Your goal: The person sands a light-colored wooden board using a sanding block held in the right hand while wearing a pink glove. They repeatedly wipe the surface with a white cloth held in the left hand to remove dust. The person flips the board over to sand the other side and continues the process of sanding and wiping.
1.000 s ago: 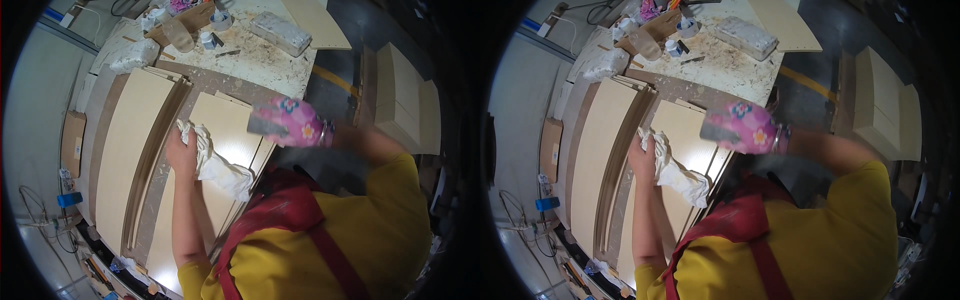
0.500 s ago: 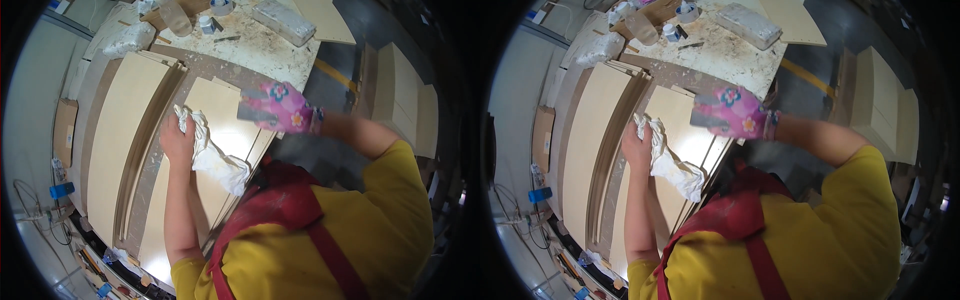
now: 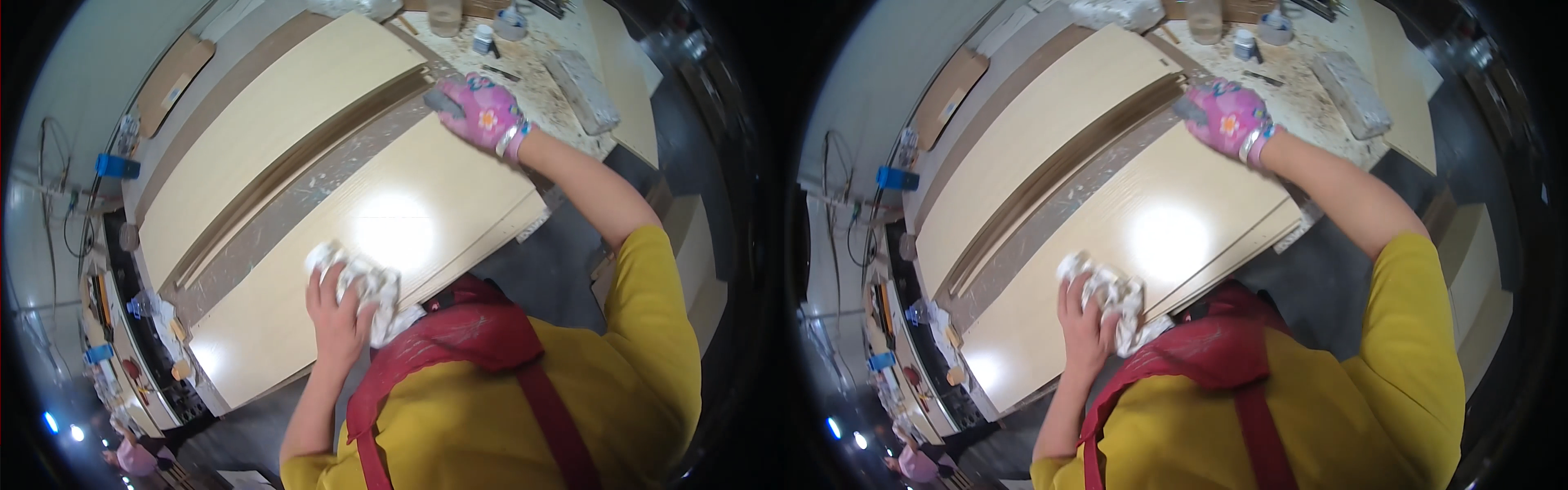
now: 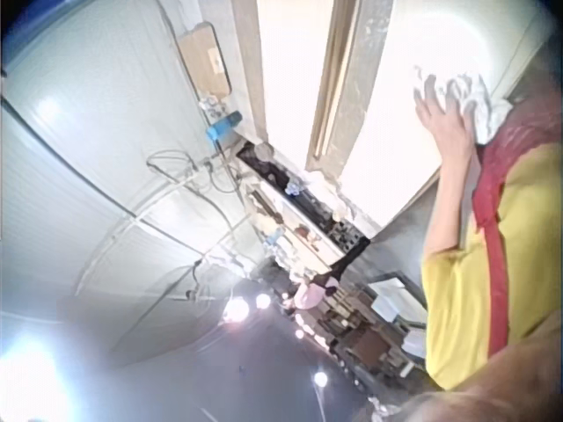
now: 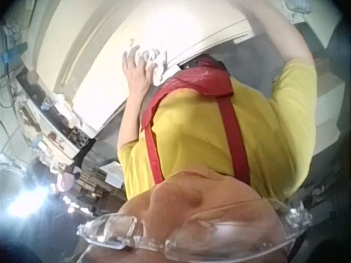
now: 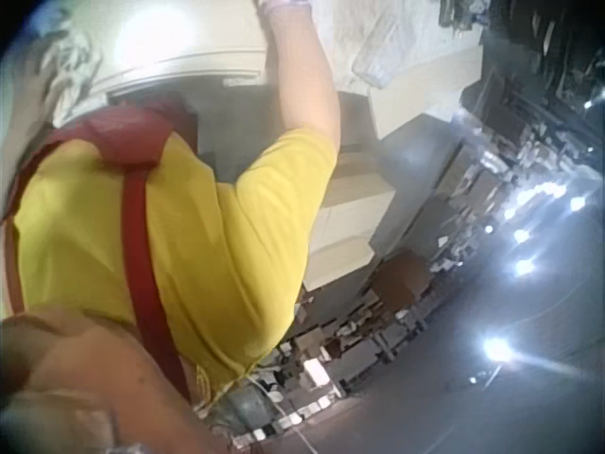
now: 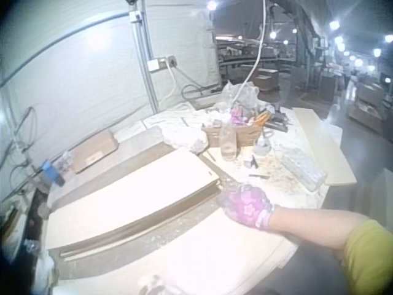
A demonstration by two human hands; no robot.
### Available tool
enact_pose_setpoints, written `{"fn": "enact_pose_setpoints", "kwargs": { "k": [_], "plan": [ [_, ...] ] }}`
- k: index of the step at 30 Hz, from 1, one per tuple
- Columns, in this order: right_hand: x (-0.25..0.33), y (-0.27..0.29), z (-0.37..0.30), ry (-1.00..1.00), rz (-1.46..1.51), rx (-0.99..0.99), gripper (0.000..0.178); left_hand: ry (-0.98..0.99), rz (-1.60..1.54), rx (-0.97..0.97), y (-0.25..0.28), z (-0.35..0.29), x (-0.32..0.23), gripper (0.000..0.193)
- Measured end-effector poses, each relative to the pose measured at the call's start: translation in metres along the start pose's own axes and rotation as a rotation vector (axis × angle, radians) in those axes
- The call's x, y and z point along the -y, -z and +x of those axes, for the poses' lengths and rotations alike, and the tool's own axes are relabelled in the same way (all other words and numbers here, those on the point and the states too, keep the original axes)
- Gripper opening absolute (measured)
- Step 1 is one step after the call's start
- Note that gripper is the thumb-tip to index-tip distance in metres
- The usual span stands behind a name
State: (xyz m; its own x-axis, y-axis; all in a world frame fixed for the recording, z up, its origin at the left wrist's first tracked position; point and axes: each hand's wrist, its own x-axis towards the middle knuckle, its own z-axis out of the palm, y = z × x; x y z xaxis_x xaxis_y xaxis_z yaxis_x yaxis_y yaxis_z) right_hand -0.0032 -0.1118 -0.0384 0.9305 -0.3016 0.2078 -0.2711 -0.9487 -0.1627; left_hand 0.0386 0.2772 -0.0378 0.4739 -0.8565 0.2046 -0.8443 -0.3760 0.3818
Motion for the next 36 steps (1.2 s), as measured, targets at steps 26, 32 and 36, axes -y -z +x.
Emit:
{"fn": "enact_pose_setpoints", "kwargs": {
  "k": [26,32,36],
  "plan": [
    [0.232,-0.032,0.034,-0.018,0.070,0.191,0.051,-0.005,-0.062,0.005,0.061,-0.126,0.105,0.062],
    [0.436,-0.071,0.046,0.202,0.259,0.297,0.036,-0.058,-0.039,-0.064,0.064,-0.154,0.135,0.064],
    [0.576,-0.104,0.063,0.495,0.382,0.306,0.052,-0.073,-0.067,-0.067,0.060,-0.159,0.143,0.066]
  ]
}}
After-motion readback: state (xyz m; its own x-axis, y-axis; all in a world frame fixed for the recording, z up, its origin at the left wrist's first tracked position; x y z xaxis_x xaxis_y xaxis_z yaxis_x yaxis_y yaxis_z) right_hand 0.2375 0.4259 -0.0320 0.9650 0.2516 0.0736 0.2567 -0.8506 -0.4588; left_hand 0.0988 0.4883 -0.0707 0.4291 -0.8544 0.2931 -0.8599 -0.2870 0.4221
